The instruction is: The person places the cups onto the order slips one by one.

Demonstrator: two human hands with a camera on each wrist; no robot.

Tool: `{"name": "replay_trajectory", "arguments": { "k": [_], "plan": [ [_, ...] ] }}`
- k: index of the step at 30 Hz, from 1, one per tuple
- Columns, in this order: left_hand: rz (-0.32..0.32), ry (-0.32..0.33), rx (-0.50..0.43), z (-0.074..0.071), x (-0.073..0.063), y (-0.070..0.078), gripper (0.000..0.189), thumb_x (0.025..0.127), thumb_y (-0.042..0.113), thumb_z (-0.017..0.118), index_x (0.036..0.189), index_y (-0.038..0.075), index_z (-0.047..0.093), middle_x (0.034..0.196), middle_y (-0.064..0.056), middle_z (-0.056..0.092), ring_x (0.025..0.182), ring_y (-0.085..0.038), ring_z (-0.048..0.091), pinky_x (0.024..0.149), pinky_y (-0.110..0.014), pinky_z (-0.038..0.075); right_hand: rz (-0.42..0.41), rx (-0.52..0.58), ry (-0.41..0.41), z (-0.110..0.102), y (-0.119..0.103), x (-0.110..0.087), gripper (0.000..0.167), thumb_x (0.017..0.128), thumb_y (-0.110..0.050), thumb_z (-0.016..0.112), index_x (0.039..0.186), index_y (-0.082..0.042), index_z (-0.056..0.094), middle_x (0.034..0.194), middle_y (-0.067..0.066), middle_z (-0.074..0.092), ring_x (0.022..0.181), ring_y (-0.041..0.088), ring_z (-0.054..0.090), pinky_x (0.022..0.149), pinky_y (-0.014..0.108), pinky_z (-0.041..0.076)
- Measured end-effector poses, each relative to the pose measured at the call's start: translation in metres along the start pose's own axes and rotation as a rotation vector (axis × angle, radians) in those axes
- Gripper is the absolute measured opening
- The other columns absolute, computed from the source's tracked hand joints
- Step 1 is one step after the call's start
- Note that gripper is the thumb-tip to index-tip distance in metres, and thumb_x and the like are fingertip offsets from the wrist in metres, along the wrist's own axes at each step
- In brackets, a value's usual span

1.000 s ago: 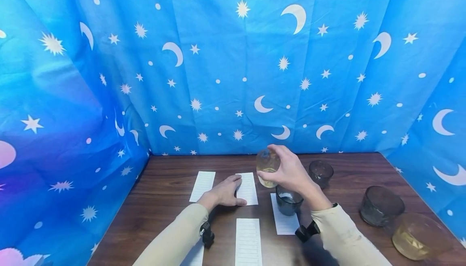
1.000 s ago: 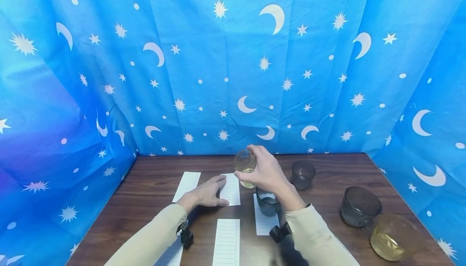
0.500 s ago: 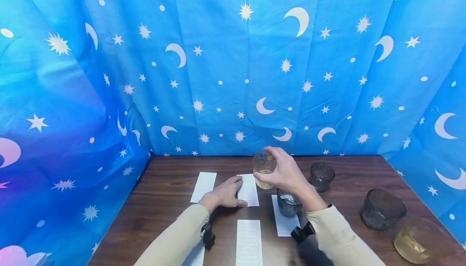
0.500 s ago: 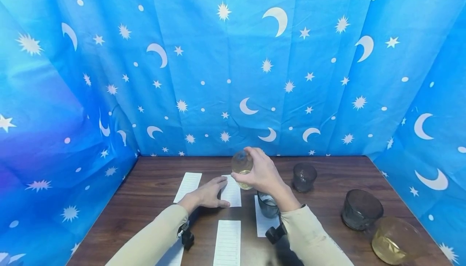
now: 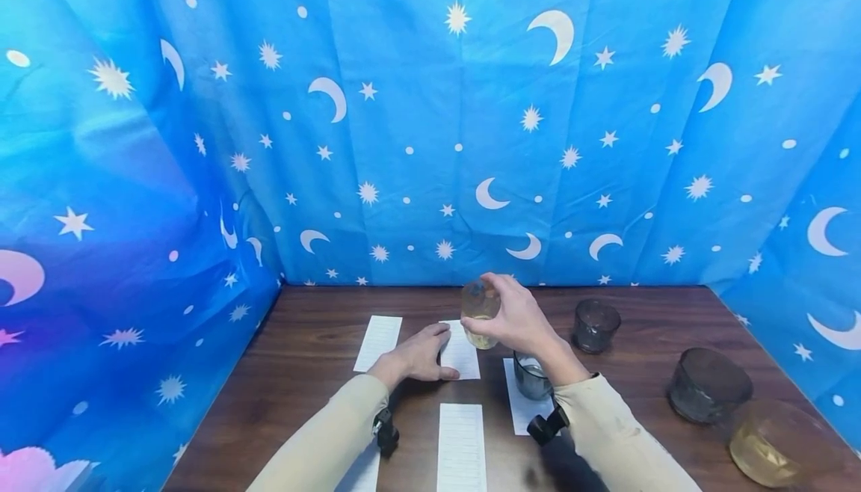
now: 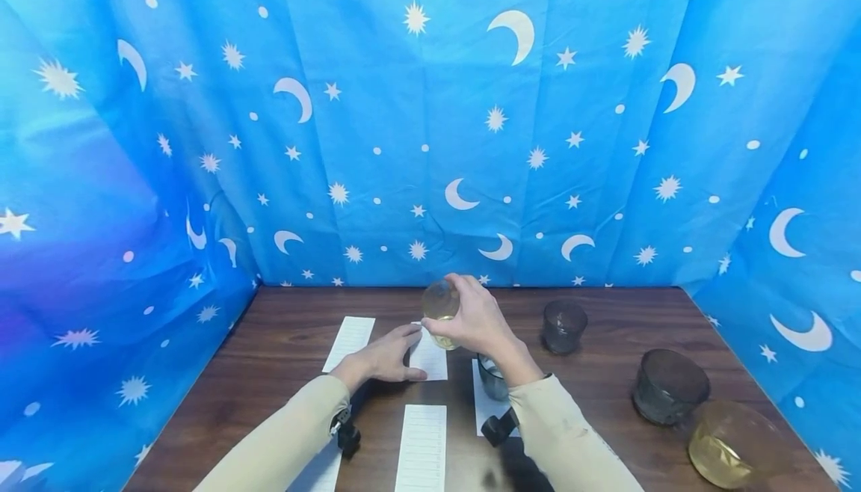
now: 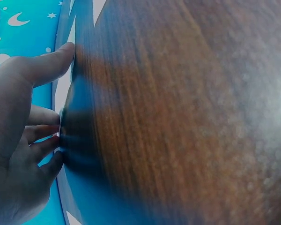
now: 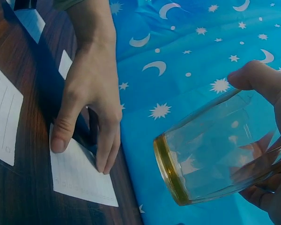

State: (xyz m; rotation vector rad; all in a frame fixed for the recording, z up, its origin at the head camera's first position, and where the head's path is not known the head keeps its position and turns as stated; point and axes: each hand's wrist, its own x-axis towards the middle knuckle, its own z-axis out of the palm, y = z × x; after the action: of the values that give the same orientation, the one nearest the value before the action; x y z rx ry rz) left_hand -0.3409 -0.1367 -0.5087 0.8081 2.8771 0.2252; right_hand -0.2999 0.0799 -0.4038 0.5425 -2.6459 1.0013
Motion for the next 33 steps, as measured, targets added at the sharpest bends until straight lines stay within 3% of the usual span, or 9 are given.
{"name": "replay_trajectory", "arguments": {
  "k": [5, 12, 33],
  "plan": [
    [-0.005, -0.002, -0.006, 0.000, 0.000, 0.000, 0.089, 0.081, 0.059, 0.068, 0.147, 0.006, 0.042, 0.155, -0.008, 0.036, 0.145, -0.024, 0.031, 0.117, -0.035, 0.031, -0.006, -0.011, -0.015, 0.003, 0.000, 0.001, 0.081, 0.073, -0.049, 0.079, 0.137, -0.009, 0.051, 0.131, 0.013, 0.058, 0.130, 0.038, 0.048, 0.103, 0.058, 0.043],
    [-0.013, -0.015, -0.007, -0.002, -0.001, 0.000, 0.090, 0.081, 0.059, 0.069, 0.148, 0.007, 0.041, 0.156, -0.008, 0.035, 0.145, -0.023, 0.032, 0.117, -0.036, 0.032, 0.012, -0.002, -0.037, 0.009, -0.002, 0.004, 0.083, 0.074, -0.049, 0.078, 0.139, -0.008, 0.049, 0.130, 0.013, 0.057, 0.114, 0.032, 0.057, 0.092, 0.051, 0.052],
    [0.008, -0.001, 0.018, -0.001, 0.000, -0.001, 0.090, 0.082, 0.060, 0.067, 0.149, 0.008, 0.038, 0.156, -0.007, 0.034, 0.145, -0.021, 0.031, 0.117, -0.034, 0.031, 0.029, -0.038, -0.067, 0.024, -0.001, 0.016, 0.085, 0.074, -0.049, 0.078, 0.140, -0.005, 0.048, 0.132, 0.015, 0.055, 0.115, 0.031, 0.057, 0.094, 0.050, 0.052]
  ]
}}
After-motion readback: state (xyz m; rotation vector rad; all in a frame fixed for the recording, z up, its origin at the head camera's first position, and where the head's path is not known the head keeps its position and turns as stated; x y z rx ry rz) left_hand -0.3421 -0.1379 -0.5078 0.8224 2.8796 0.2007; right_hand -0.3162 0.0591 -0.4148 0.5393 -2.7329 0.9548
